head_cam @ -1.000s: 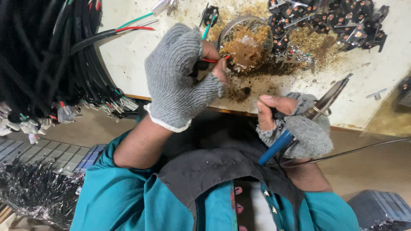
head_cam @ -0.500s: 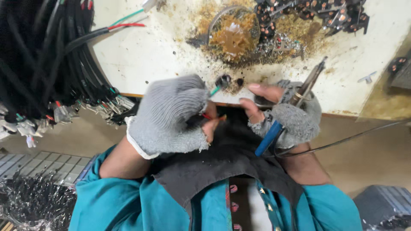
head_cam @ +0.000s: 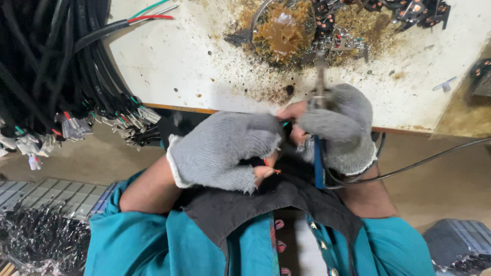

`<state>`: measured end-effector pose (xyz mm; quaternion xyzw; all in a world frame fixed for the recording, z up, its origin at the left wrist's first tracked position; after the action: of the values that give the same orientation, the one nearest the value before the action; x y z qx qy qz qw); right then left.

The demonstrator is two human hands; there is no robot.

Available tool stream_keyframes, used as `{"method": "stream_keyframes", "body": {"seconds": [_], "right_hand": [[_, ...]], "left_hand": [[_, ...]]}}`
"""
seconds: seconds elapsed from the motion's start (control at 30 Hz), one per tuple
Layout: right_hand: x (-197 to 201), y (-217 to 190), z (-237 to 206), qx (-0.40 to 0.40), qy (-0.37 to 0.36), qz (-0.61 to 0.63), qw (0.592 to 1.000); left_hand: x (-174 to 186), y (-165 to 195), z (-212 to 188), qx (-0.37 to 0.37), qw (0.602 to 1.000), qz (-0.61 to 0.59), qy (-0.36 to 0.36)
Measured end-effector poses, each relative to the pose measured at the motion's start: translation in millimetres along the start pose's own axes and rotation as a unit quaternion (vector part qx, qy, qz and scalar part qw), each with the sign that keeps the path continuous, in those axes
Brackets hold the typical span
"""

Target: The person sits at a workbench soldering wires to small connectors. They hold a red wire against a connector in one hand, apply a soldering iron with the other, dip the joint in a flux container, and set finished connectors aside while picking up new ones.

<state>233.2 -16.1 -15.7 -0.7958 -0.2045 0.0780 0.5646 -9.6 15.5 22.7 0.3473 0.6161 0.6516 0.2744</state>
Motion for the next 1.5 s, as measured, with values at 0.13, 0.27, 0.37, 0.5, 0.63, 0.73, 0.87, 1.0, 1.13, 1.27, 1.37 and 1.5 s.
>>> {"method": "stream_keyframes", "body": {"seconds": [0.13, 0.27, 0.37, 0.5, 0.63, 0.73, 0.87, 1.0, 1.13, 1.27, 1.37, 1.5], "right_hand": [[1, 7, -11, 0.112, 0.041, -0.160, 0.980], [-6, -11, -8, 0.143, 0.125, -0.255, 0.948], [-7, -30, 0, 0.158, 0.161, -0.300, 0.927], [-7, -40, 5, 0.143, 0.146, -0.316, 0.926], [-8, -28, -2, 0.155, 0.153, -0.338, 0.916], [-5, -17, -8, 0.155, 0.144, -0.316, 0.925], [-9, -23, 0, 0.165, 0.148, -0.313, 0.923], [-17, -51, 17, 0.134, 0.161, -0.157, 0.965], [4, -61, -2, 0.071, 0.107, -0.221, 0.967], [15, -17, -28, 0.178, 0.063, -0.265, 0.946], [10, 11, -39, 0.218, 0.040, -0.284, 0.933], [9, 11, -38, 0.206, 0.020, -0.349, 0.914]], "left_hand": [[0, -12, 1, 0.072, 0.975, 0.172, 0.122], [-7, -16, 3, 0.086, 0.953, 0.191, 0.217], [-9, -16, 6, 0.108, 0.946, 0.197, 0.234], [-9, -13, 9, 0.103, 0.944, 0.197, 0.244], [-11, -12, 9, 0.120, 0.941, 0.201, 0.244], [-12, -13, 9, 0.119, 0.938, 0.219, 0.242], [-15, -13, 12, 0.116, 0.932, 0.240, 0.244], [-21, -13, 16, 0.095, 0.917, 0.273, 0.274], [-23, -13, 18, 0.099, 0.912, 0.280, 0.282], [-21, -12, 18, 0.096, 0.916, 0.266, 0.284], [-20, -12, 18, 0.110, 0.921, 0.254, 0.273], [-19, -12, 19, 0.096, 0.920, 0.248, 0.287]]}}
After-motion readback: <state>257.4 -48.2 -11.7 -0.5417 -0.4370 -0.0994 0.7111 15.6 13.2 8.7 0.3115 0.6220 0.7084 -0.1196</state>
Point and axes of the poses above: each hand's wrist, its own z-axis towards the middle knuckle, its own x-axis out of the back of the hand, y = z × x, the point moved 1 cm from there along z, towards the middle knuckle, and after that the axes turned 3 degrees about y, right-handed, at the moved point
